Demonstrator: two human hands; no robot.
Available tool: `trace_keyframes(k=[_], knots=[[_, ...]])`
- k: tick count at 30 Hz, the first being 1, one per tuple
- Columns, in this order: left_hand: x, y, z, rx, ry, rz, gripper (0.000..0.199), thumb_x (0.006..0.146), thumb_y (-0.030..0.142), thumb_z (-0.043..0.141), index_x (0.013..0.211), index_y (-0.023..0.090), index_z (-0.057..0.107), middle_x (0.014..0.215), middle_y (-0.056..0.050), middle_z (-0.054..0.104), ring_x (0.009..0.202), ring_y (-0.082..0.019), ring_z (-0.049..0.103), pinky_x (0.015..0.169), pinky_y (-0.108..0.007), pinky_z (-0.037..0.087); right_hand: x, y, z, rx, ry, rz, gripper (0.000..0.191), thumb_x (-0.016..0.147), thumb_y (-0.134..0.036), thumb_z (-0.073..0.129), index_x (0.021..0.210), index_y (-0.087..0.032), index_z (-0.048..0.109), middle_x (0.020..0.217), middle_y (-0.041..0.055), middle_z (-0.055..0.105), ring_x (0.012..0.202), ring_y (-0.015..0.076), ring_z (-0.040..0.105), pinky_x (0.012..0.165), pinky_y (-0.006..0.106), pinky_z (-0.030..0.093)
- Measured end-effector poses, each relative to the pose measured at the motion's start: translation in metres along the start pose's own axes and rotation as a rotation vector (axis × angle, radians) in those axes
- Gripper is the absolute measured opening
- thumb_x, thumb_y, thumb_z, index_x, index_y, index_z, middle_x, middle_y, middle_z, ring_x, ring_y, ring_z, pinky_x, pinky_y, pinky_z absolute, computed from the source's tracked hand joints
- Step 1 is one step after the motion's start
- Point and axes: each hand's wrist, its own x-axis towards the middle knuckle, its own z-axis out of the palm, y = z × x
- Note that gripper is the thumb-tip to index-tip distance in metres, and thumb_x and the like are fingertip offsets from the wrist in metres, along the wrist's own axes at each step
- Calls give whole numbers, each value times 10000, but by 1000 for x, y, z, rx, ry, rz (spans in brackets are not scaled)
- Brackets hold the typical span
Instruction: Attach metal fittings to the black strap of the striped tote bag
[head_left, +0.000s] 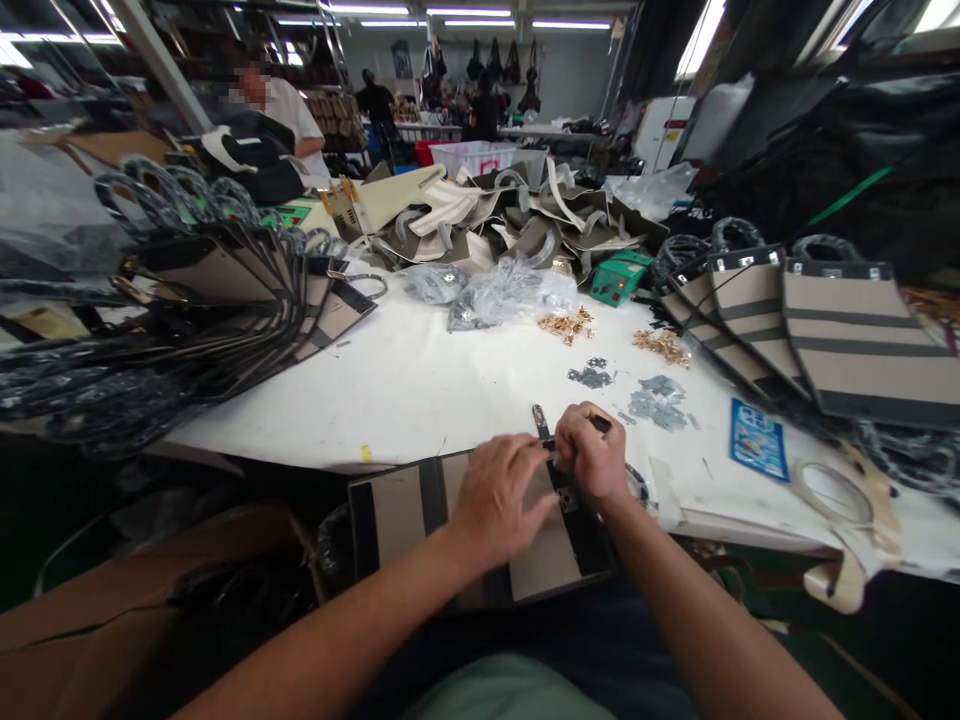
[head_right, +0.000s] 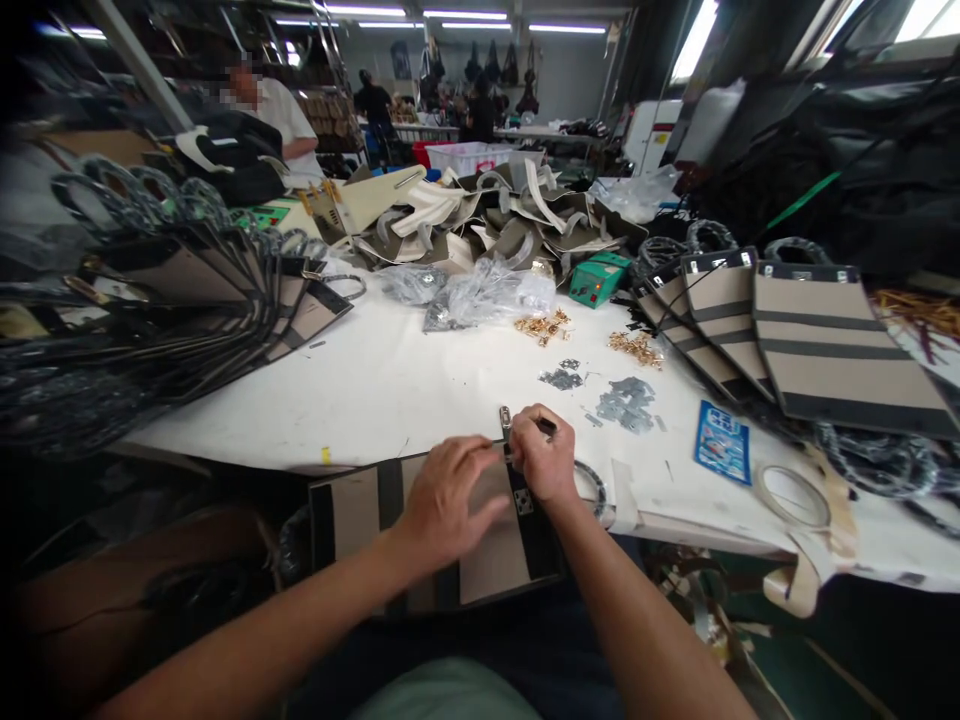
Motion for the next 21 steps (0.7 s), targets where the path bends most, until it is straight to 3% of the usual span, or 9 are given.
trace_keyframes(k=[3, 6, 10, 21], knots=[[-50, 10, 18, 70, -88, 212, 790, 831, 710, 669, 1426, 213, 520, 1520, -136, 506, 1415, -342, 429, 1240, -563, 246, 3, 3, 0, 38, 47, 7, 316, 883, -283, 607, 606, -224, 466, 483, -62, 466, 407, 99, 389, 411, 237, 310], [-71, 15, 32, 179, -217, 218, 974, 805, 695, 715, 1569, 221, 343, 1658, -133, 319, 1532, -344, 255, 1272, -573, 143, 5, 3, 1, 42, 52, -3, 299, 852, -232, 603, 594, -223, 453, 483, -61, 465, 416, 96, 393, 429, 233, 324], [-66, 19, 37, 260, -281, 144, 920, 867, 525, 714, 1612, 251, 249, 1702, -123, 208, 1575, -320, 140, 1275, -571, 81, 3, -1, 1, 43, 40, 8, 273, 835, -198, 590, 596, -223, 460, 470, -59, 465, 417, 100, 396, 425, 231, 328], [-51, 29, 19, 237, -340, 122, 813, 889, 506, 637, 1588, 251, 308, 1711, -95, 181, 1534, -349, 217, 1238, -578, 192, 7, 0, 1, 68, 36, 68, 260, 829, -246, 605, 615, -232, 458, 486, -64, 463, 388, 101, 387, 377, 233, 313]])
